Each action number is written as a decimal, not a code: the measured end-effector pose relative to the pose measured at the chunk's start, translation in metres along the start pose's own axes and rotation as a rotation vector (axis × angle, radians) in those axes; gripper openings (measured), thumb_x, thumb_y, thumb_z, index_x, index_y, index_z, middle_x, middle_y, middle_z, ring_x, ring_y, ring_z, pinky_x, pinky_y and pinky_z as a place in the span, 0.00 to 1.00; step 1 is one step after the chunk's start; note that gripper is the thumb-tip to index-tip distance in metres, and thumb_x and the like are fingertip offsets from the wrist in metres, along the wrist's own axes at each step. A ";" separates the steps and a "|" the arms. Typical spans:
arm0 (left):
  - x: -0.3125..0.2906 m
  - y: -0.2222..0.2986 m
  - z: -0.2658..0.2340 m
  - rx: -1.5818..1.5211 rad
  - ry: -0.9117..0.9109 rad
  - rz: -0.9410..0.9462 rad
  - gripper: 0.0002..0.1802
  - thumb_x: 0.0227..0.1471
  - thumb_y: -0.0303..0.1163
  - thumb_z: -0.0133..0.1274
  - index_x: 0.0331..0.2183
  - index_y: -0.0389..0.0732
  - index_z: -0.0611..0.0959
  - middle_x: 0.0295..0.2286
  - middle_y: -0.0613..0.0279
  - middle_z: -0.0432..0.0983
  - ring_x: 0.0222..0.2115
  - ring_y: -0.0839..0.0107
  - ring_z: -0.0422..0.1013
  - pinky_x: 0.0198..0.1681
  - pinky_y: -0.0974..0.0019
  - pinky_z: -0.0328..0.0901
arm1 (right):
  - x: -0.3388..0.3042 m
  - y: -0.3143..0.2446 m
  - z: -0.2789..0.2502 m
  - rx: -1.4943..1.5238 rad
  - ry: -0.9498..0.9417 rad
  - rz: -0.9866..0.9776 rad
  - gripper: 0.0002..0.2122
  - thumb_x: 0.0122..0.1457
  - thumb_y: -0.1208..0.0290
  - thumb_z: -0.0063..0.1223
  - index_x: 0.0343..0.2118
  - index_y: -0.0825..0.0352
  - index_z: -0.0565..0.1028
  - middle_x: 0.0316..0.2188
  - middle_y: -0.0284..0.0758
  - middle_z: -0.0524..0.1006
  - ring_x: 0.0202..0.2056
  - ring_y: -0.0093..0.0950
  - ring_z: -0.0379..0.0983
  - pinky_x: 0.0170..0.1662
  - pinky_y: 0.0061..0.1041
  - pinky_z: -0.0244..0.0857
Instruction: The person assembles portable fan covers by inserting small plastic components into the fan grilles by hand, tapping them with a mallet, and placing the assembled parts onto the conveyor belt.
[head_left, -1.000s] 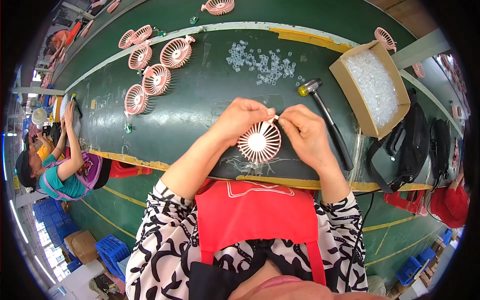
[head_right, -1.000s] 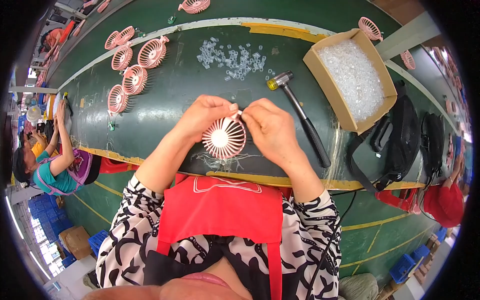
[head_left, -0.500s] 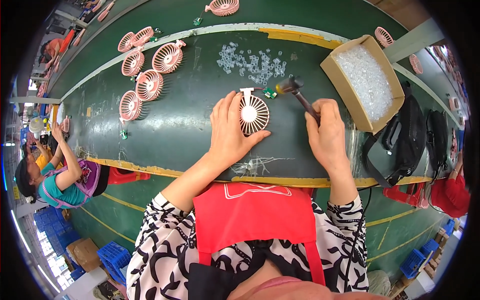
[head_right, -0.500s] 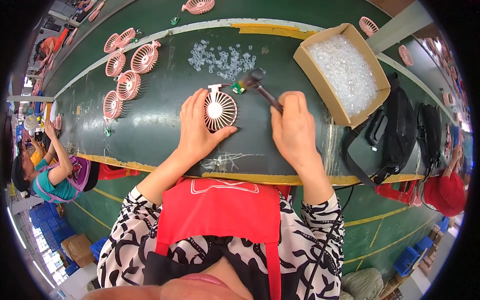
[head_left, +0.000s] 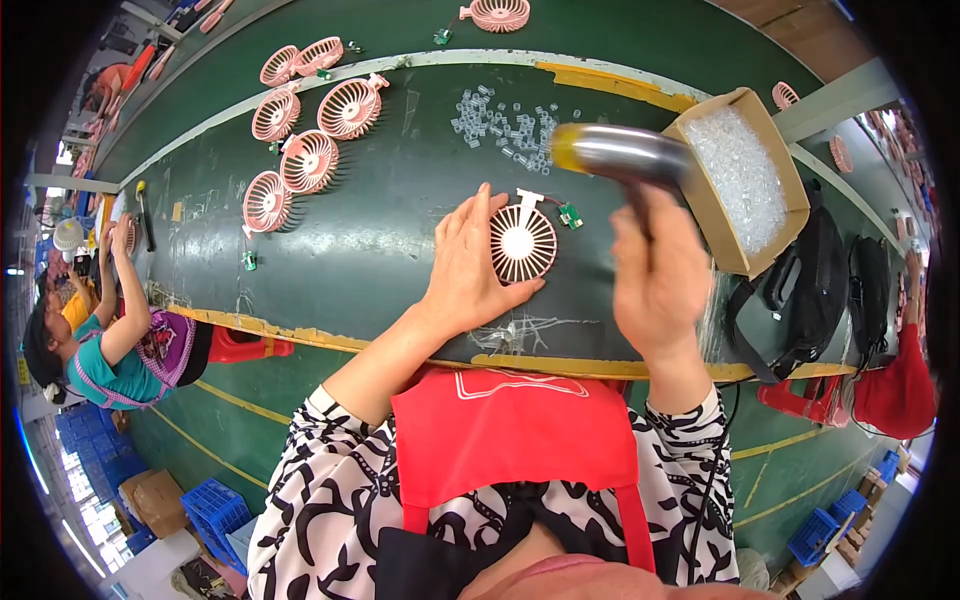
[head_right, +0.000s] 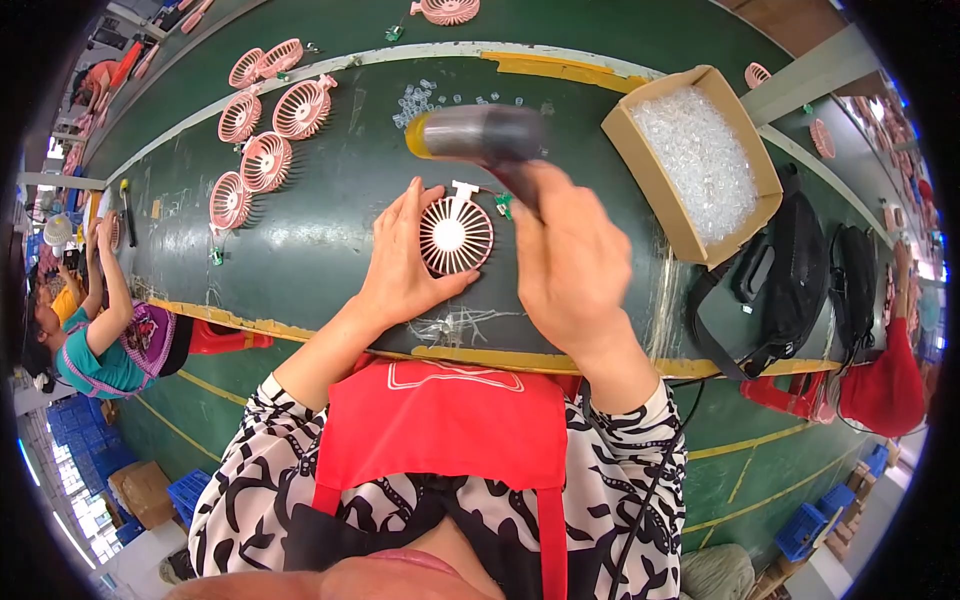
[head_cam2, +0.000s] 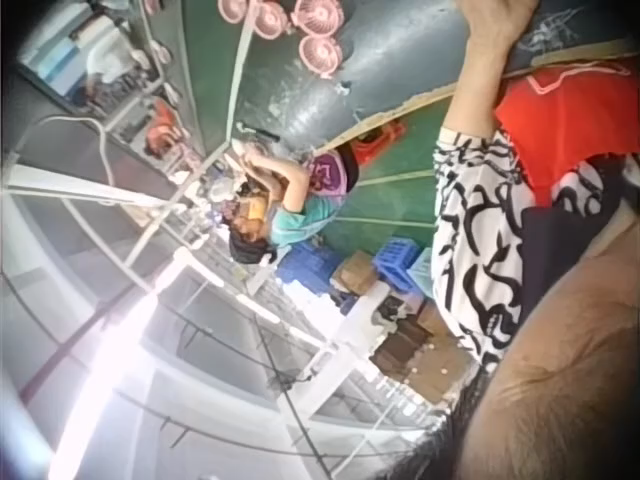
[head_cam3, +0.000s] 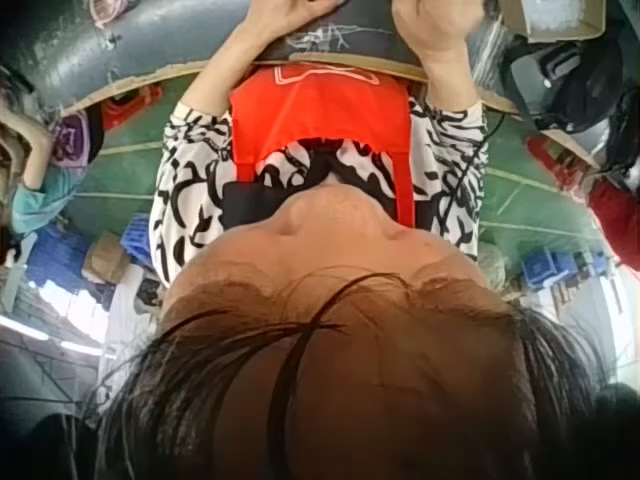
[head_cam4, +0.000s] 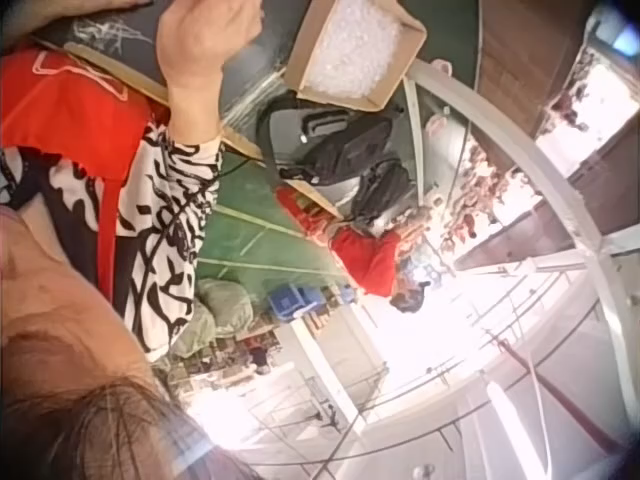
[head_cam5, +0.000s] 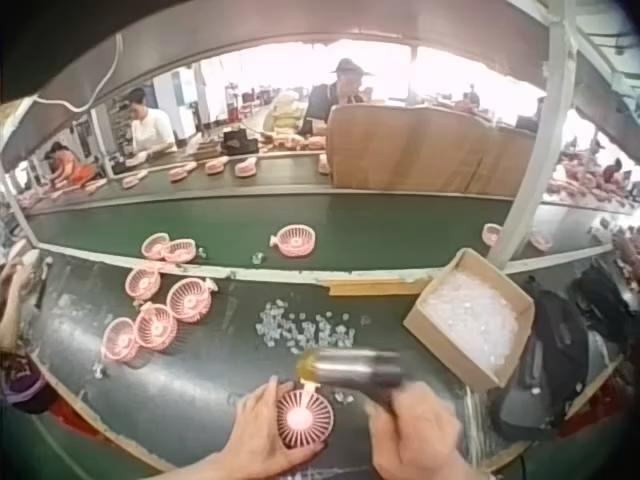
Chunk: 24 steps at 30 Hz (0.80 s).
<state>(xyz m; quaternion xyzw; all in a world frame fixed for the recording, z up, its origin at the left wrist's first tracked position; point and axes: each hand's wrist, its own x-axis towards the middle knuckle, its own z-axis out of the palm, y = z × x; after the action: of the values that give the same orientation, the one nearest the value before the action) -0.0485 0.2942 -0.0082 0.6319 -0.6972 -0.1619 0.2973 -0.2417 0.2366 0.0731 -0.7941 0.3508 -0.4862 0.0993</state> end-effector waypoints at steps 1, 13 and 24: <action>-0.001 -0.001 -0.001 -0.002 0.006 0.001 0.65 0.31 0.39 0.72 0.61 0.27 0.50 0.54 0.46 0.65 0.58 0.47 0.57 0.61 0.47 0.48 | -0.005 0.001 -0.007 0.002 0.021 -0.006 0.13 0.51 0.85 0.59 0.40 0.80 0.73 0.35 0.48 0.78 0.25 0.40 0.74 0.28 0.32 0.68; 0.000 -0.001 -0.005 -0.034 -0.048 0.078 0.62 0.29 0.39 0.72 0.61 0.29 0.55 0.55 0.51 0.66 0.59 0.50 0.56 0.62 0.49 0.48 | -0.053 0.050 0.002 -0.363 -0.473 0.233 0.13 0.56 0.75 0.54 0.44 0.67 0.74 0.27 0.40 0.75 0.27 0.41 0.75 0.28 0.38 0.69; -0.002 -0.007 -0.007 -0.206 -0.119 0.269 0.68 0.30 0.41 0.73 0.64 0.34 0.47 0.56 0.51 0.64 0.60 0.48 0.55 0.63 0.49 0.49 | -0.034 0.040 0.043 0.463 -0.497 0.657 0.13 0.62 0.68 0.53 0.42 0.75 0.76 0.28 0.36 0.79 0.29 0.19 0.72 0.33 0.21 0.67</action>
<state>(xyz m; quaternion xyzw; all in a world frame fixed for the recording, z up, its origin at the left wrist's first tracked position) -0.0385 0.2961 -0.0070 0.4884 -0.7716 -0.2282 0.3376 -0.2335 0.2218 0.0071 -0.6903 0.4314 -0.2899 0.5033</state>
